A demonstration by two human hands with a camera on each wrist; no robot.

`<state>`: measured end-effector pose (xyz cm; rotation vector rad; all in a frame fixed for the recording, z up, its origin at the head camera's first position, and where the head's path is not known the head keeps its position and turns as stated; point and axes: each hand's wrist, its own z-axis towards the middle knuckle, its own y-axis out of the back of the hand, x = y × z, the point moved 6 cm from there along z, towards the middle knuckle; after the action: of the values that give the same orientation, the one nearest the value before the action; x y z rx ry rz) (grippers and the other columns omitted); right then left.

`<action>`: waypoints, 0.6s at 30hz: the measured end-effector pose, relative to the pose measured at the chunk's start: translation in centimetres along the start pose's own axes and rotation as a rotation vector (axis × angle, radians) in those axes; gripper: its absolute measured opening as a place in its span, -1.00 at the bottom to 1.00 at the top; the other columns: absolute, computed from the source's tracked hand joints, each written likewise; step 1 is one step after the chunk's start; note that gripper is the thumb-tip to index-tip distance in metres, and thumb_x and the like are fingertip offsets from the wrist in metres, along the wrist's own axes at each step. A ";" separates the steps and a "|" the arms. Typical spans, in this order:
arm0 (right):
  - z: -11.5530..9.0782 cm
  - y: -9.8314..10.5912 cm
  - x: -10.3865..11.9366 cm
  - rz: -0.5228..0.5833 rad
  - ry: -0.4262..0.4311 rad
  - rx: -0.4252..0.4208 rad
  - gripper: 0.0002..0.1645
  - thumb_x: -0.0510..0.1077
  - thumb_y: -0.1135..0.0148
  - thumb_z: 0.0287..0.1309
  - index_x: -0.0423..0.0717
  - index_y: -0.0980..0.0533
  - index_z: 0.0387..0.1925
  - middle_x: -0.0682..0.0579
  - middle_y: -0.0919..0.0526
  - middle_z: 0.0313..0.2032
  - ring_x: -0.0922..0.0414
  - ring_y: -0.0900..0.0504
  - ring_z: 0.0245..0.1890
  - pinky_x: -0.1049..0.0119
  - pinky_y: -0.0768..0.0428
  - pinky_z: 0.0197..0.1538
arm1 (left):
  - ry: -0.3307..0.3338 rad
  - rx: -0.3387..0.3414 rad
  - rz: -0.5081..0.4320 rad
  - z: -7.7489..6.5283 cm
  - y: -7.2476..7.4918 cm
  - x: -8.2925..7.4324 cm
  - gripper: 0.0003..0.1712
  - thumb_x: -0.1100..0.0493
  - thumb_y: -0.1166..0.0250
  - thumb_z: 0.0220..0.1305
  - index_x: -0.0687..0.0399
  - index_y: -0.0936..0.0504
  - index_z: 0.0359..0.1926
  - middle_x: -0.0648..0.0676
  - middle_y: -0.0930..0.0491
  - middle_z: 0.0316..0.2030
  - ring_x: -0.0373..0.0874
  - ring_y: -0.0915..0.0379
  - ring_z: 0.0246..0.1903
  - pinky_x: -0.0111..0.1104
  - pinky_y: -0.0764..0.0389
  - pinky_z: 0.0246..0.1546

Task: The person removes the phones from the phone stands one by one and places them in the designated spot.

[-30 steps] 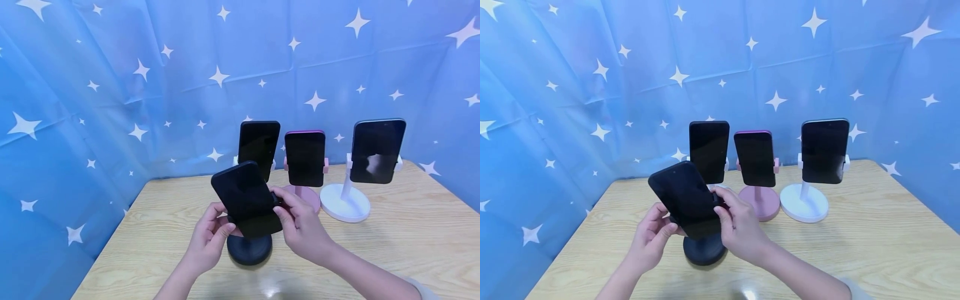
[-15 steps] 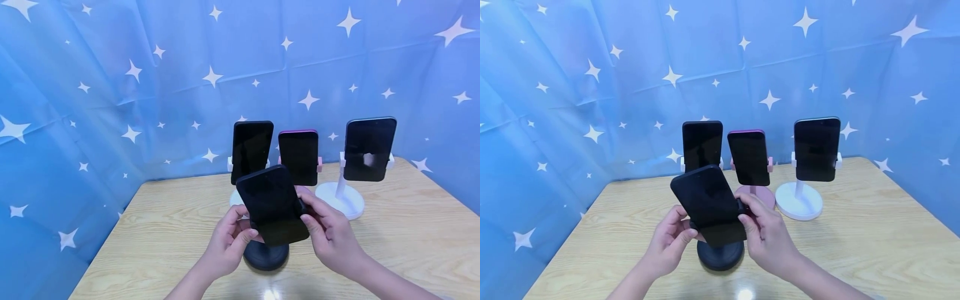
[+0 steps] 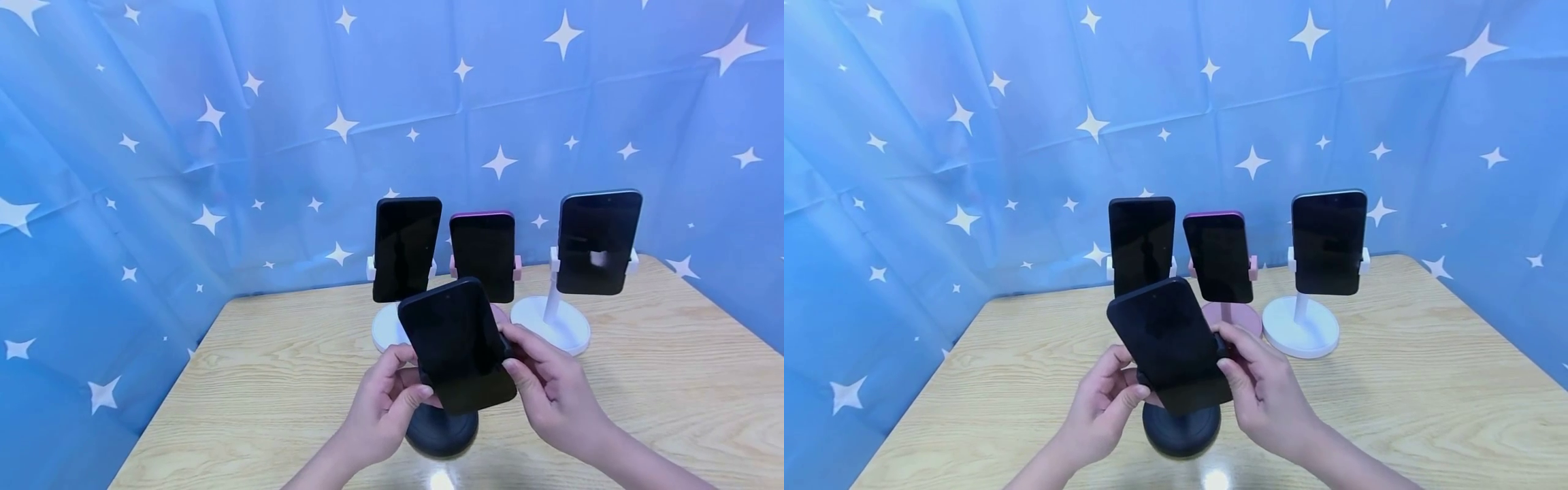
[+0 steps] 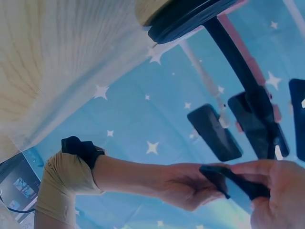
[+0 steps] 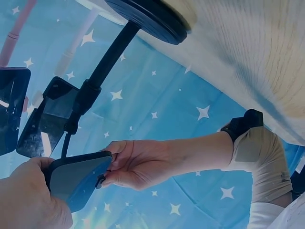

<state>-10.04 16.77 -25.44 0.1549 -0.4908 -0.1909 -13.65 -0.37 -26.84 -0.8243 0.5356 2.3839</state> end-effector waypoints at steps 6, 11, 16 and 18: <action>-0.4 0.1 0.2 0.095 0.035 0.009 -0.59 -0.34 0.01 0.22 -0.42 -0.35 0.10 0.08 -0.48 0.08 0.31 -0.50 -0.03 0.60 -0.42 0.00 | -0.059 0.013 0.011 -0.3 -0.5 0.0 -0.70 0.65 0.01 0.12 0.55 -0.20 -0.09 0.42 -0.32 -0.23 0.24 -0.54 -0.39 -0.21 -0.63 -0.42; -0.7 0.1 0.3 0.136 0.022 0.010 -0.57 -0.38 0.03 0.22 -0.40 -0.33 0.13 0.07 -0.47 0.10 0.31 -0.51 -0.05 0.60 -0.43 -0.02 | -0.066 0.028 0.007 -0.4 -0.8 -0.1 -0.69 0.63 0.00 0.13 0.56 -0.21 -0.08 0.42 -0.32 -0.23 0.24 -0.54 -0.38 -0.22 -0.63 -0.41; -1.0 0.2 0.3 0.137 0.018 0.005 -0.58 -0.36 0.03 0.23 -0.37 -0.33 0.13 0.06 -0.47 0.11 0.31 -0.52 -0.06 0.59 -0.44 -0.03 | -0.066 0.040 0.006 -0.5 -0.9 -0.1 -0.69 0.65 0.00 0.11 0.56 -0.21 -0.09 0.43 -0.33 -0.22 0.24 -0.55 -0.38 -0.22 -0.63 -0.39; -1.1 0.2 0.3 0.141 0.019 0.003 -0.58 -0.36 0.03 0.23 -0.39 -0.33 0.13 0.05 -0.46 0.12 0.31 -0.52 -0.06 0.59 -0.44 -0.02 | -0.065 0.041 0.012 -0.5 -0.8 0.0 -0.68 0.66 0.00 0.10 0.55 -0.21 -0.09 0.44 -0.33 -0.21 0.24 -0.54 -0.38 -0.22 -0.63 -0.40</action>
<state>-9.25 17.00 -26.19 0.1245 -0.4817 -0.0508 -12.89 -0.01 -27.33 -0.7250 0.5630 2.3936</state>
